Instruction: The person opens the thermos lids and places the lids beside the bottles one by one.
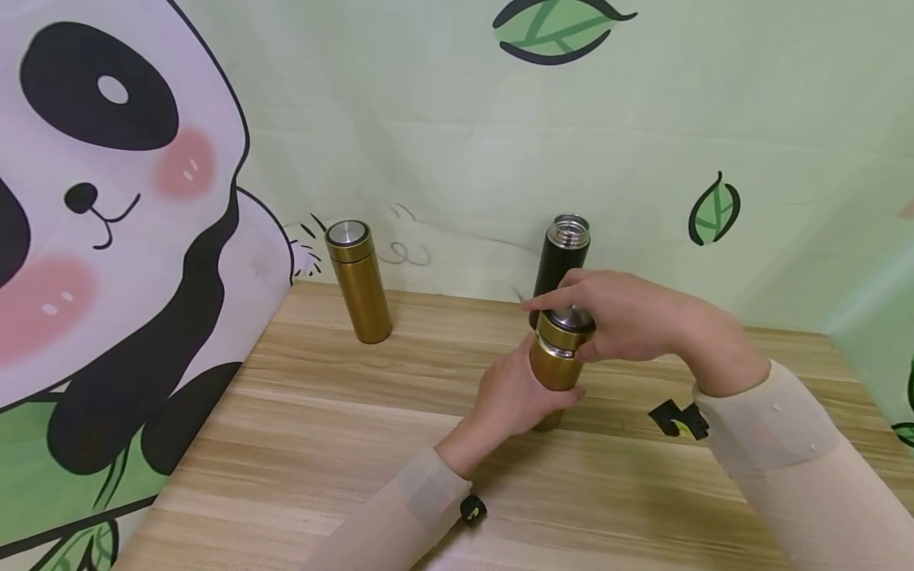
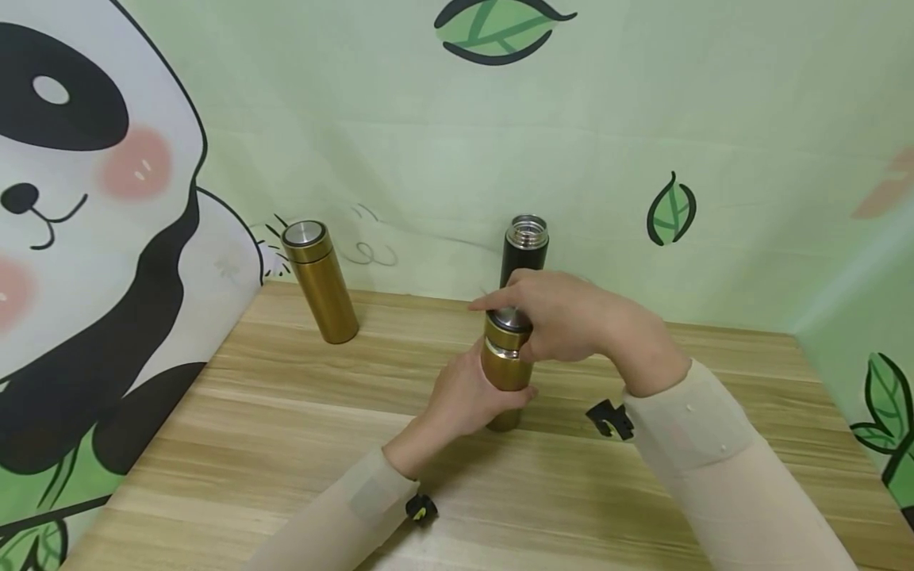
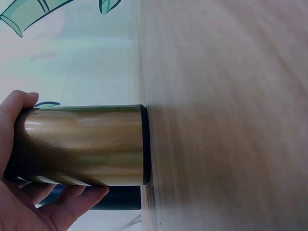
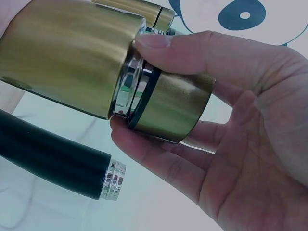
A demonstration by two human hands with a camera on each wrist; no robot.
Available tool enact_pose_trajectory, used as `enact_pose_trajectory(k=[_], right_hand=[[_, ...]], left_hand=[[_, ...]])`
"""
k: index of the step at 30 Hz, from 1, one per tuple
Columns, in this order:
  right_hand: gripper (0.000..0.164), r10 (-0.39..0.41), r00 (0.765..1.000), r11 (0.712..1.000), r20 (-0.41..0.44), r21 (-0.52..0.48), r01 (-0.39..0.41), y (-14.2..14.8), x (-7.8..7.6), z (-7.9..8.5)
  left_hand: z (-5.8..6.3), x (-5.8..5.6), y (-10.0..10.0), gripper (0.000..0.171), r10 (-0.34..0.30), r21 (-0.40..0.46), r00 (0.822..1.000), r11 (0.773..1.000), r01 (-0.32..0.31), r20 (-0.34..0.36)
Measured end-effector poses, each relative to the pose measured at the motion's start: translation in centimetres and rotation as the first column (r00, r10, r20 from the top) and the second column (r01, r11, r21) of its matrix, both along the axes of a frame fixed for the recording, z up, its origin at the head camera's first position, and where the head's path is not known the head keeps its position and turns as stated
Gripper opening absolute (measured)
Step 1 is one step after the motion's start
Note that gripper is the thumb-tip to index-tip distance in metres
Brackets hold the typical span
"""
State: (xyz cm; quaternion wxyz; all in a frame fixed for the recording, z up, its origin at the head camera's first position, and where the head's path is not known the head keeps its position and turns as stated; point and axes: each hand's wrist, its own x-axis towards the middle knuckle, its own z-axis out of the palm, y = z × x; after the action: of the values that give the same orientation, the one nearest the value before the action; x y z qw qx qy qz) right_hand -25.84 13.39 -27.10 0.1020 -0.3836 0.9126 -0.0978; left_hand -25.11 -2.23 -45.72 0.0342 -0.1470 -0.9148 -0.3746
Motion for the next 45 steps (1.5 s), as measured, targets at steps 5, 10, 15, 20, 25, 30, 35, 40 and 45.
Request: enact_pose_trajectory(k=[5, 10, 15, 20, 25, 30, 35, 40, 45], right_hand=[[0.077, -0.014, 1.000, 1.000, 0.006, -0.028, 0.014, 0.4, 0.1, 0.3], [0.077, -0.032, 0.999, 0.998, 0.000, -0.052, 0.032, 1.1, 0.3, 0.7], [0.075, -0.025, 1.000, 0.997, -0.002, -0.073, 0.025, 1.5, 0.4, 1.0], [0.076, -0.034, 0.999, 0.996, 0.009, -0.082, 0.034, 1.7, 0.5, 1.1], [0.077, -0.059, 0.997, 0.993, 0.040, -0.096, 0.063, 1.9, 0.6, 1.0], [0.077, -0.077, 0.995, 0.987, 0.063, -0.136, 0.085, 2.4, 0.6, 0.9], [0.074, -0.066, 0.995, 0.975, 0.075, -0.208, 0.080, 3.2, 0.6, 0.6], [0.066, -0.050, 0.997, 0.961, 0.051, -0.270, 0.062, 4.1, 0.6, 0.3], [0.062, -0.057, 0.998, 0.953, 0.020, -0.296, 0.061, 4.7, 0.6, 0.0]], left_hand=[[-0.1, 0.0, 0.1, 0.078, -0.004, 0.000, 1.000, 1.000, 0.004, -0.005], [-0.2, 0.0, 0.1, 0.077, -0.008, 0.004, 1.000, 1.000, 0.008, -0.010], [-0.3, 0.0, 0.0, 0.078, -0.016, 0.009, 1.000, 1.000, 0.016, -0.015], [-0.2, 0.0, 0.0, 0.079, -0.017, 0.018, 1.000, 1.000, 0.018, -0.023], [-0.2, 0.0, 0.0, 0.080, -0.011, 0.013, 1.000, 1.000, 0.011, -0.025], [-0.2, 0.0, 0.1, 0.080, 0.003, -0.003, 0.999, 1.000, -0.004, -0.034], [-0.3, 0.0, 0.1, 0.080, 0.008, -0.010, 0.999, 1.000, -0.008, -0.033], [-0.2, 0.0, 0.1, 0.081, 0.011, -0.009, 1.000, 1.000, -0.011, -0.027], [-0.2, -0.1, 0.2, 0.083, 0.020, -0.017, 0.999, 1.000, -0.021, -0.035]])
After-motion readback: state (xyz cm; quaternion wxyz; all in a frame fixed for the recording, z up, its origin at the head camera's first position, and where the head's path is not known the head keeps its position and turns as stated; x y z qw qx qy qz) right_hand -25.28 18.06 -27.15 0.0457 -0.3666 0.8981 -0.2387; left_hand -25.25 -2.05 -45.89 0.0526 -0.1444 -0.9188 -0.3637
